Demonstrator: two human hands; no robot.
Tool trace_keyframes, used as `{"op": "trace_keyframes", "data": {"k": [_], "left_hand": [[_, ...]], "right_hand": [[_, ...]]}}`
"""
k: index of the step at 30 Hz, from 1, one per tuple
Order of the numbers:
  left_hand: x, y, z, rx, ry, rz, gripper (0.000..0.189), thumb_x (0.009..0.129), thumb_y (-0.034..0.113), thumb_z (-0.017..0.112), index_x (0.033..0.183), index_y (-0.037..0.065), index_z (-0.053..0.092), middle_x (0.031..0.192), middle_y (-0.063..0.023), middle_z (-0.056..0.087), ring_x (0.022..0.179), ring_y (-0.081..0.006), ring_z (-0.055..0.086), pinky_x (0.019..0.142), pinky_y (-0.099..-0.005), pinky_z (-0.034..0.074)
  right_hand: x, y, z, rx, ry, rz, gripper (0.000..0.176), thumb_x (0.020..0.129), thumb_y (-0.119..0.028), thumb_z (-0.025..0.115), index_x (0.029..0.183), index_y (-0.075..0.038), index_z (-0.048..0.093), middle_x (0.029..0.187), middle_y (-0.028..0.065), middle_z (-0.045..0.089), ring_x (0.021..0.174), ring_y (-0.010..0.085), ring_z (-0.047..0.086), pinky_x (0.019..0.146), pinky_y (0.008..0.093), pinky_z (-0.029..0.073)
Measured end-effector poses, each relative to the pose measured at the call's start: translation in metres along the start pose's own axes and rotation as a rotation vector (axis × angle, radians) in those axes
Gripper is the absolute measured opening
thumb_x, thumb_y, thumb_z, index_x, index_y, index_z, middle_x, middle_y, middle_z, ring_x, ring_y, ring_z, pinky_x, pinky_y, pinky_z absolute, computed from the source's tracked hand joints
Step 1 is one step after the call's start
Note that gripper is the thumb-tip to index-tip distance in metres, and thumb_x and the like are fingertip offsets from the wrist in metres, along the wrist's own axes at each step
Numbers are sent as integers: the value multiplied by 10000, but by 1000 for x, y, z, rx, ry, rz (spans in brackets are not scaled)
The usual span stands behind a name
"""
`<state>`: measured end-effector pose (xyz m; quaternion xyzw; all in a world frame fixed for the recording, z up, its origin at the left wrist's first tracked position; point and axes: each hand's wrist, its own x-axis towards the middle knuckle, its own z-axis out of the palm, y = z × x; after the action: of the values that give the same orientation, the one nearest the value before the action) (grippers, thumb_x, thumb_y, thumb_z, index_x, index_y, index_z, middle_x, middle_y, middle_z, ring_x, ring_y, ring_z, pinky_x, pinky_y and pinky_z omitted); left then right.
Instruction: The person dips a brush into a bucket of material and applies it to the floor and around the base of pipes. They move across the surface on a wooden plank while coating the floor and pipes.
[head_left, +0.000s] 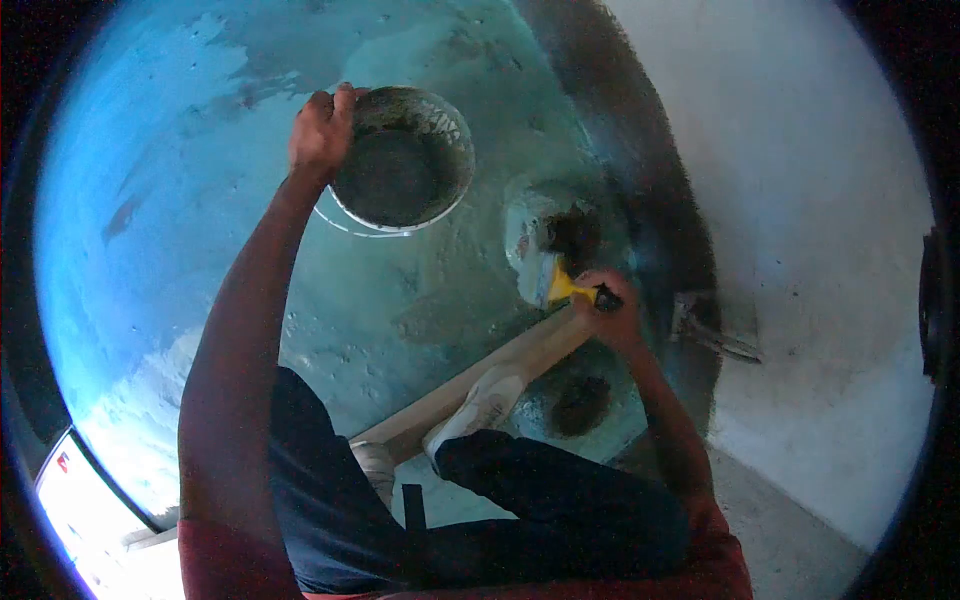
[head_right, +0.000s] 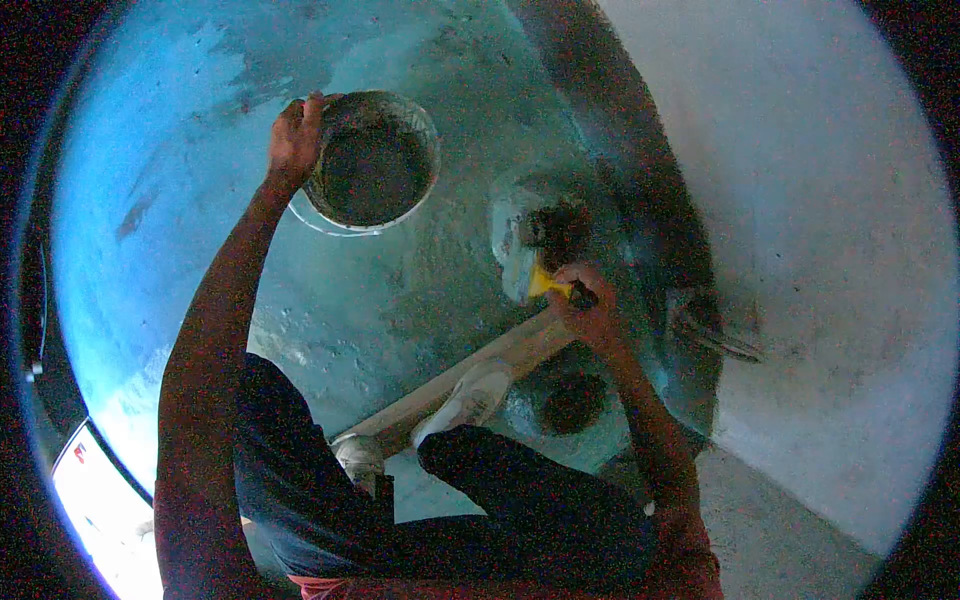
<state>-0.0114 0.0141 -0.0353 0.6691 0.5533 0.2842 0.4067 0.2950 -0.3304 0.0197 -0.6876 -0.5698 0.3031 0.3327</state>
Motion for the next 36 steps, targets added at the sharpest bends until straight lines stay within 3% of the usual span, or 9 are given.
{"op": "trace_keyframes", "data": {"k": [4,7,8,10,15,18,26,33,36], "left_hand": [[-6,11,-2,-7,20,34,390,941,343,405,996,64,672,953,-230,610,957,-395,573,837,-417,437],[-4,11,-3,20,21,30,393,939,347,406,995,61,670,946,-230,606,951,-401,570,837,-425,436],[1,1,0,38,20,33,393,939,349,403,998,66,670,942,-231,604,948,-405,568,836,-429,436],[2,-12,4,42,17,76,394,940,353,396,1005,79,670,936,-234,599,944,-412,565,833,-437,435],[7,-19,5,58,39,170,403,938,378,378,1029,112,667,931,-244,593,938,-424,557,823,-454,431],[4,-14,4,39,12,172,417,938,395,376,1032,108,664,959,-246,595,949,-427,556,826,-458,430],[11,-22,11,74,29,-34,436,938,390,397,1007,42,652,965,-245,608,949,-417,574,836,-427,437],[1,-11,8,72,72,187,428,941,369,401,969,24,654,945,-238,611,945,-406,579,823,-417,445],[-1,1,3,-4,20,-25,407,940,367,398,989,71,673,924,-223,608,940,-395,579,824,-410,446]], "right_hand": [[10,-3,0,-23,-5,148,207,727,-86,715,885,-59,583,928,66,601,944,211,566,842,341,458],[54,34,-17,56,77,60,197,726,-81,713,873,-73,581,892,48,587,911,201,557,827,347,461],[70,48,-23,585,114,137,190,725,-62,708,863,-78,578,881,41,583,902,189,554,820,344,463],[97,57,-28,860,231,136,179,722,-21,699,843,-72,578,861,28,584,871,158,553,794,323,466],[118,57,-44,-183,417,-241,167,724,2,697,832,-56,584,853,24,597,828,122,558,764,287,459],[86,31,-33,-56,237,-65,170,748,-44,700,857,-79,574,888,53,610,832,161,571,793,346,477],[19,-7,-3,-148,-41,-128,201,735,-18,698,893,-25,574,925,102,605,904,198,589,839,328,455],[38,-27,-16,-1,-158,16,193,714,-3,699,873,-24,592,898,71,618,893,162,588,823,323,461],[80,6,-19,-15,-104,-22,173,692,-13,690,832,-44,594,847,51,606,849,156,580,788,315,458]]}}
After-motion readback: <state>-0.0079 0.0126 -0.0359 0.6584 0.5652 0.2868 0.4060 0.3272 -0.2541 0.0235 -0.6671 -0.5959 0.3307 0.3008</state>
